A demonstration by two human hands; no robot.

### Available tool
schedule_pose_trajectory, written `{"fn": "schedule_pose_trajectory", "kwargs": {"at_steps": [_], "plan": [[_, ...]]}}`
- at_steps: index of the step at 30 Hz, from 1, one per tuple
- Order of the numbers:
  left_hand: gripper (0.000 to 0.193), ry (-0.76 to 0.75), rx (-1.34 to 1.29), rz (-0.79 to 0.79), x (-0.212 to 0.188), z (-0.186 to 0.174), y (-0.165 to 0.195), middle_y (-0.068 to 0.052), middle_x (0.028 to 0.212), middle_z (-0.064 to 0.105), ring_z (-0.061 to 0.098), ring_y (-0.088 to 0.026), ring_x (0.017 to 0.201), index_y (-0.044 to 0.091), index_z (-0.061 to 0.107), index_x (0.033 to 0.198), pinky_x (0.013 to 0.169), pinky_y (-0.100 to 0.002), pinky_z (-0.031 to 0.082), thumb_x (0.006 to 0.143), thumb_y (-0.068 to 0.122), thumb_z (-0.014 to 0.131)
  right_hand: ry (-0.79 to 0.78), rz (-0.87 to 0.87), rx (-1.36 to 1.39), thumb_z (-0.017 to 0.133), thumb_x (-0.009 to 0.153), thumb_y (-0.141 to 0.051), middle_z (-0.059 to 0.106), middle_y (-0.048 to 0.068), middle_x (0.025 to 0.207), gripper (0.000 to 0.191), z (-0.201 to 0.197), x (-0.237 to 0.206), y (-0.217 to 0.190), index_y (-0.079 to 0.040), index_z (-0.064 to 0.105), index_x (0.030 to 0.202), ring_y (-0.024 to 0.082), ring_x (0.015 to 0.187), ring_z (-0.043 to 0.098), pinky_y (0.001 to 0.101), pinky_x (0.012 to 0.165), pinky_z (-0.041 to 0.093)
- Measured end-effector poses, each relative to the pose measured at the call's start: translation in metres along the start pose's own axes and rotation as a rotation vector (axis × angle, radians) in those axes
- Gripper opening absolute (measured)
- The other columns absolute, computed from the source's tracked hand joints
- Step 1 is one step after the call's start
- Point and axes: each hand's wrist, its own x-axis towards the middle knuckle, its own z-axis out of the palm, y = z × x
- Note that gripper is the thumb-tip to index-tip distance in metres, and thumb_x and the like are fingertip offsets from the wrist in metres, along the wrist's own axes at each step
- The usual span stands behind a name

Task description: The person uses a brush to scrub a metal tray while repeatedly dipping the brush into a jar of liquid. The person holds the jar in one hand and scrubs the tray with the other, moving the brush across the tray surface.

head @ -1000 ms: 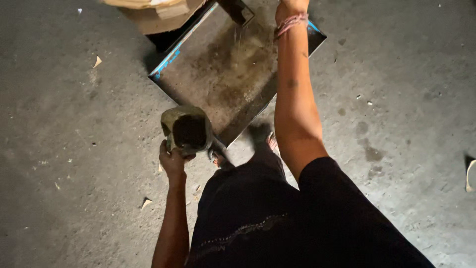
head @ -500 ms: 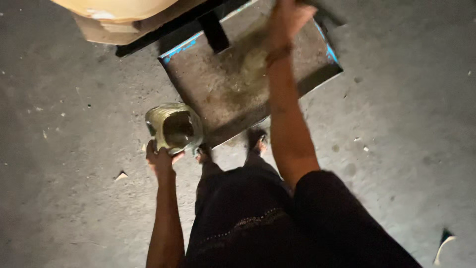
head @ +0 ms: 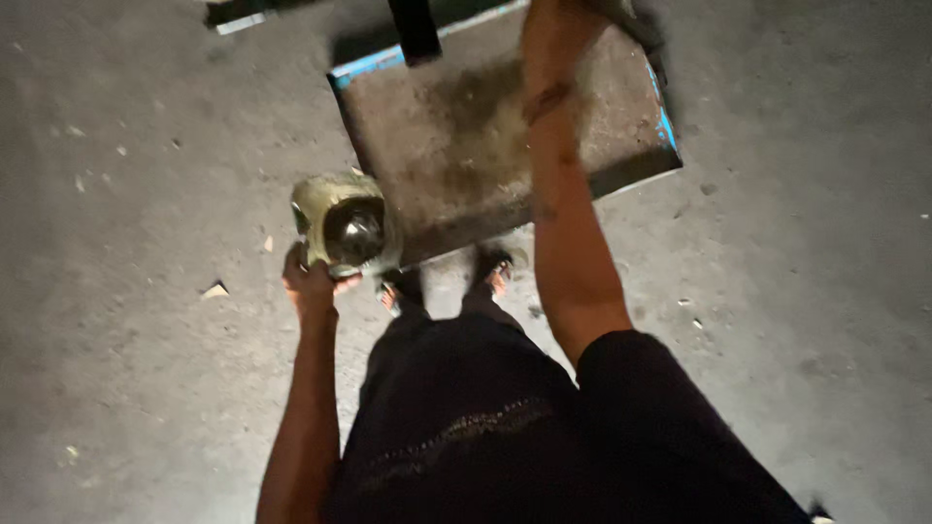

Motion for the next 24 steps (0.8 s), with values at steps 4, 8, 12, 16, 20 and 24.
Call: {"fn": "schedule_pose_trajectory", "kwargs": {"at_steps": [4, 8, 12, 16, 20, 24], "plan": [[0.066, -0.010, -0.020, -0.012, -0.003, 0.000, 0.003, -0.028, 0.142, 0.049, 0.075, -0.041, 0.088, -0.008, 0.033, 0.150, 0.057, -0.040, 0.071, 0.085, -0.003, 0.043, -0.196, -0.078, -0.042, 0.083, 0.089, -0.001, 0.062, 0.001, 0.090, 0.021, -0.027, -0.050, -0.014, -0.005, 0.062, 0.091, 0.013, 0.086, 0.058, 0.0325, 0.081, 0.051], [0.061, -0.047, 0.008, 0.042, 0.000, -0.002, 0.003, -0.029, 0.141, 0.054, 0.075, -0.039, 0.091, -0.010, 0.039, 0.149, 0.059, -0.039, 0.071, 0.089, -0.002, 0.046, -0.421, -0.163, -0.214, 0.083, 0.089, -0.002, 0.062, 0.001, 0.092, 0.021, -0.051, -0.082, -0.018, -0.006, 0.063, 0.093, 0.013, 0.088, 0.058, 0.0321, 0.082, 0.051], [0.061, -0.044, -0.008, 0.080, 0.003, -0.003, 0.000, -0.029, 0.140, 0.053, 0.074, -0.040, 0.092, -0.009, 0.039, 0.148, 0.058, -0.040, 0.071, 0.089, 0.000, 0.048, -0.530, -0.204, -0.459, 0.080, 0.090, -0.010, 0.061, 0.001, 0.098, 0.019, -0.066, -0.096, 0.001, -0.007, 0.065, 0.102, 0.013, 0.090, 0.058, 0.0292, 0.082, 0.051], [0.063, -0.012, -0.035, -0.003, -0.003, -0.005, -0.005, -0.028, 0.140, 0.051, 0.072, -0.041, 0.088, -0.008, 0.037, 0.148, 0.058, -0.042, 0.071, 0.086, -0.001, 0.046, -0.423, 0.332, -0.154, 0.068, 0.099, -0.027, 0.057, 0.001, 0.100, 0.025, -0.064, -0.119, 0.052, -0.009, 0.064, 0.115, 0.011, 0.083, 0.053, 0.0253, 0.070, 0.044], [0.062, -0.025, -0.029, 0.016, -0.005, -0.004, -0.006, -0.031, 0.139, 0.052, 0.075, -0.041, 0.089, -0.009, 0.036, 0.150, 0.060, -0.043, 0.073, 0.089, -0.003, 0.045, -0.442, 0.663, 0.117, 0.056, 0.107, -0.045, 0.053, 0.000, 0.101, 0.041, -0.045, -0.136, 0.089, -0.011, 0.062, 0.129, 0.009, 0.076, 0.047, 0.0214, 0.058, 0.037], [0.064, 0.024, 0.028, -0.008, -0.005, -0.007, -0.008, -0.028, 0.140, 0.055, 0.075, -0.041, 0.086, -0.007, 0.038, 0.150, 0.057, -0.040, 0.070, 0.086, -0.003, 0.045, -0.381, 0.709, 0.074, 0.053, 0.104, -0.051, 0.058, -0.005, 0.099, 0.045, -0.028, -0.123, 0.083, -0.013, 0.068, 0.125, 0.006, 0.066, 0.040, 0.0206, 0.050, 0.030]]}}
